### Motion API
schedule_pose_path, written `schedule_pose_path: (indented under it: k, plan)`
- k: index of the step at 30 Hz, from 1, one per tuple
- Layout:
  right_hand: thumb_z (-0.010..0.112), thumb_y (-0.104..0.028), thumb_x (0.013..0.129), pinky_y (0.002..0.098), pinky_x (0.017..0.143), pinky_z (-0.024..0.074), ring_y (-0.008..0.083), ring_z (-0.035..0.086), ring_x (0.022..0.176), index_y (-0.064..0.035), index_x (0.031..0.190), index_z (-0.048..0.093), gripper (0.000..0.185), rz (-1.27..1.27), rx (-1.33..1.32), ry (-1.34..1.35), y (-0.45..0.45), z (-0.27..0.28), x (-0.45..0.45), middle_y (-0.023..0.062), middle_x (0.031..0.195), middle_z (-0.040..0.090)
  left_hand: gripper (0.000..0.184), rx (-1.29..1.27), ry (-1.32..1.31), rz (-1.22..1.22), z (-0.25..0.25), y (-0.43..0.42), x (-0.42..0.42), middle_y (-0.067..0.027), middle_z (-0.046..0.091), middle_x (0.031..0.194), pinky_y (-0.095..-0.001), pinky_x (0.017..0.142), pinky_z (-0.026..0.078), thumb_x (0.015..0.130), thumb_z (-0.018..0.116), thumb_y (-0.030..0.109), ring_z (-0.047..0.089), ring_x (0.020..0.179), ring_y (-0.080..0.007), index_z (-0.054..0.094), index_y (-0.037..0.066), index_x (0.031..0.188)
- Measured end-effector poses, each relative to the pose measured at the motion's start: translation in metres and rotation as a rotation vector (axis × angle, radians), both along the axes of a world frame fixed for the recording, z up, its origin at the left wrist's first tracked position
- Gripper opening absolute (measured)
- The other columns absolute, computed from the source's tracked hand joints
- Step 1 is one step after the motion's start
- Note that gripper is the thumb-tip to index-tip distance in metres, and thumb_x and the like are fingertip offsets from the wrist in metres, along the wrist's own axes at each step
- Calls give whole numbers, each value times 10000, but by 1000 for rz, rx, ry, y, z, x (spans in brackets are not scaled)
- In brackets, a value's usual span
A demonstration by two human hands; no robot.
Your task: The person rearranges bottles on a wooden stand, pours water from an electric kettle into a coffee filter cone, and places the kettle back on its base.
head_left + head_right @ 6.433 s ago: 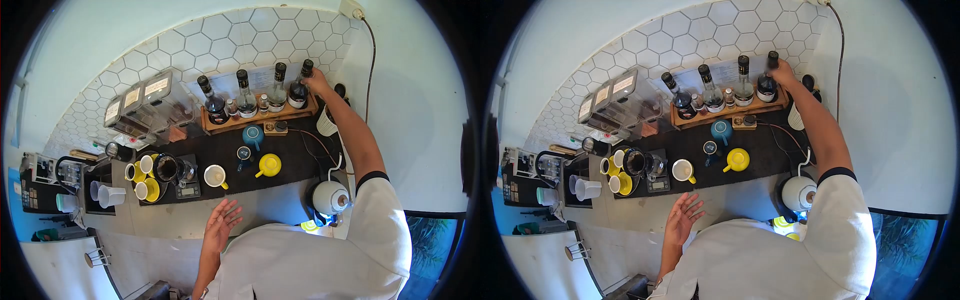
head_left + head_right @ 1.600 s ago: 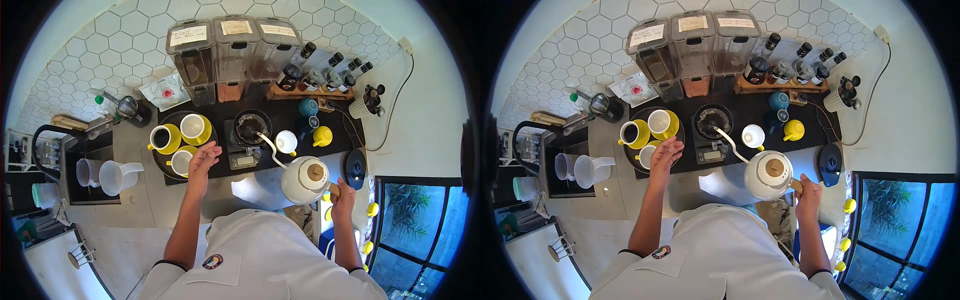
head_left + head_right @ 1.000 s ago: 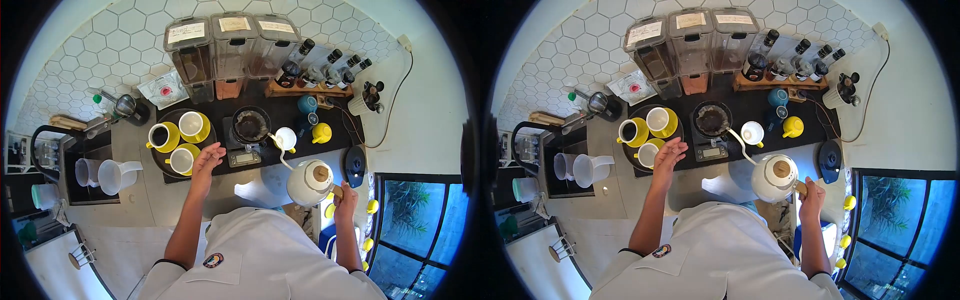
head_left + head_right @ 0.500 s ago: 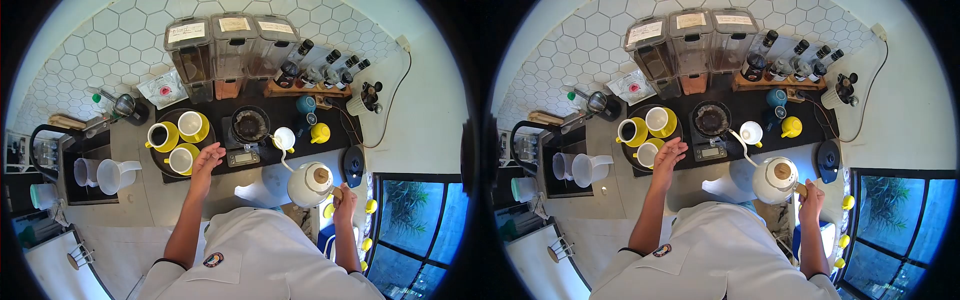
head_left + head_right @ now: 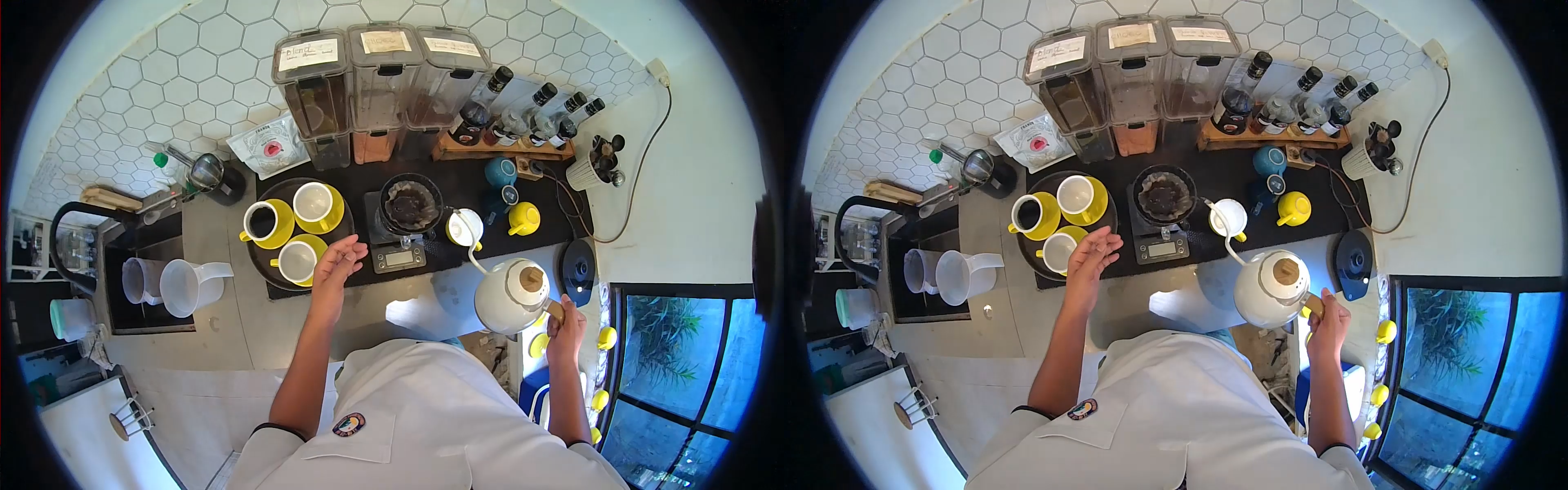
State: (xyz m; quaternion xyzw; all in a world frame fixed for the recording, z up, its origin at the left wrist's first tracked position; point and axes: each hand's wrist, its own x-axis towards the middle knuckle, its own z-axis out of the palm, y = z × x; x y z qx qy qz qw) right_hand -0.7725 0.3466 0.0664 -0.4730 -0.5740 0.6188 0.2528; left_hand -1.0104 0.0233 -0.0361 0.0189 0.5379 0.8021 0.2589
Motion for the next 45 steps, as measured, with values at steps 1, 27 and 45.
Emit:
schedule_pose_path:
  k: [1, 27, 45]
  plan:
    - [609, -233, 931, 225, 407, 227, 51, 341, 406, -118, 597, 533, 361, 1, 1, 2, 0, 0, -2, -35, 508, 444, 330, 0, -4, 1, 0, 0, 0, -59, 618, 1165, -298, 929, 433, 982, 516, 192, 577, 1100, -155, 544, 68, 1287]
    - [615, -240, 907, 206, 401, 245, 46, 378, 409, -114, 652, 564, 290, 183, 18, 31, -3, 12, -42, -32, 512, 472, 344, -25, -3, 11, 6, -3, -1, -73, 617, 1181, -317, 934, 439, 980, 524, 209, 582, 1116, -181, 534, 61, 1291]
    - [602, -189, 921, 226, 414, 220, 47, 338, 409, -105, 586, 551, 349, 131, 12, 55, 0, 12, -9, -33, 503, 459, 345, -36, -20, 5, -1, -1, 0, -82, 611, 1185, -332, 939, 448, 990, 512, 215, 580, 1125, -191, 523, 56, 1296]
